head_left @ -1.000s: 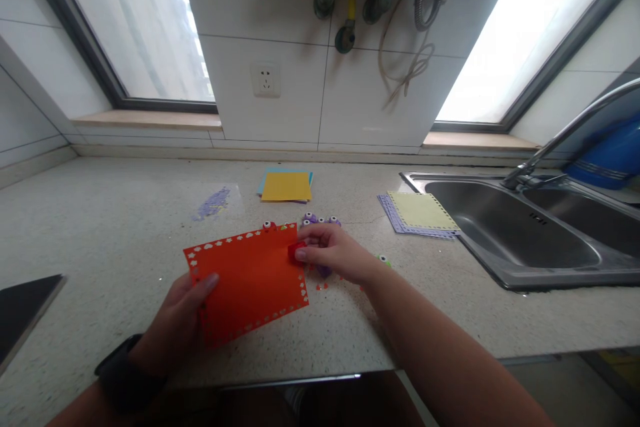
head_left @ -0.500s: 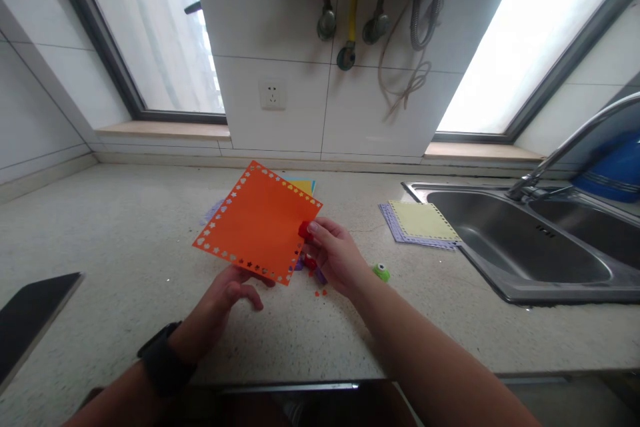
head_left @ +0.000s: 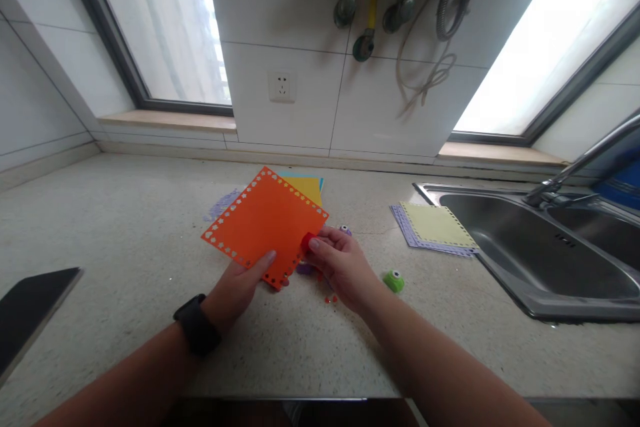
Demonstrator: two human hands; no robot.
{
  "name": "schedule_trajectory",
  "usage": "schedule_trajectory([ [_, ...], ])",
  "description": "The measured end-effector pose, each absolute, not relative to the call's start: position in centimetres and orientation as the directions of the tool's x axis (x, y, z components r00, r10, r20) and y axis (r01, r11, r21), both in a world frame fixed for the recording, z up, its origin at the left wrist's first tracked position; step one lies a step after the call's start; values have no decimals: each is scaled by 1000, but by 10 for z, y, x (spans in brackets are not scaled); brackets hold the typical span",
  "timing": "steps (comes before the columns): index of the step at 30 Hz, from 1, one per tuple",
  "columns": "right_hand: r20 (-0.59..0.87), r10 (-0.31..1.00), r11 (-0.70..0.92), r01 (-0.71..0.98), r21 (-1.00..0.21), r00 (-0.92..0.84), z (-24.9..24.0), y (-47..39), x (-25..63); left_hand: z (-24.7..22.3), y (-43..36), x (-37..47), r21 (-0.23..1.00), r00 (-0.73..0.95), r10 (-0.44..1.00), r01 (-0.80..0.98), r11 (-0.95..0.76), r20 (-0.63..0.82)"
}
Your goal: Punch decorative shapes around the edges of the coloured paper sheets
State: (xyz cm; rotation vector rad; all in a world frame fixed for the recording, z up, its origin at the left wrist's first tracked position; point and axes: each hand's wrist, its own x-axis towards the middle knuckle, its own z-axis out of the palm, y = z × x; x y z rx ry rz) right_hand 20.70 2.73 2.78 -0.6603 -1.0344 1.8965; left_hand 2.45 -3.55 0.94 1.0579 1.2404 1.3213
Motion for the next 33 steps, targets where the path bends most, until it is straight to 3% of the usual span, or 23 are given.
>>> schedule_trajectory([
  [7,-75,861,-293,-371,-881,-502,28,25,206,7,-31,22,990,-140,989,-134,33,-52],
  [25,-63,788,-212,-173,-962,-612,20,21,206,-1,-32,11,990,31,998,-125,65,-61],
  [33,-70,776,-240,-192,-951,-627,14,25,205,0,-31,11,996,37,997,-47,69,-67],
])
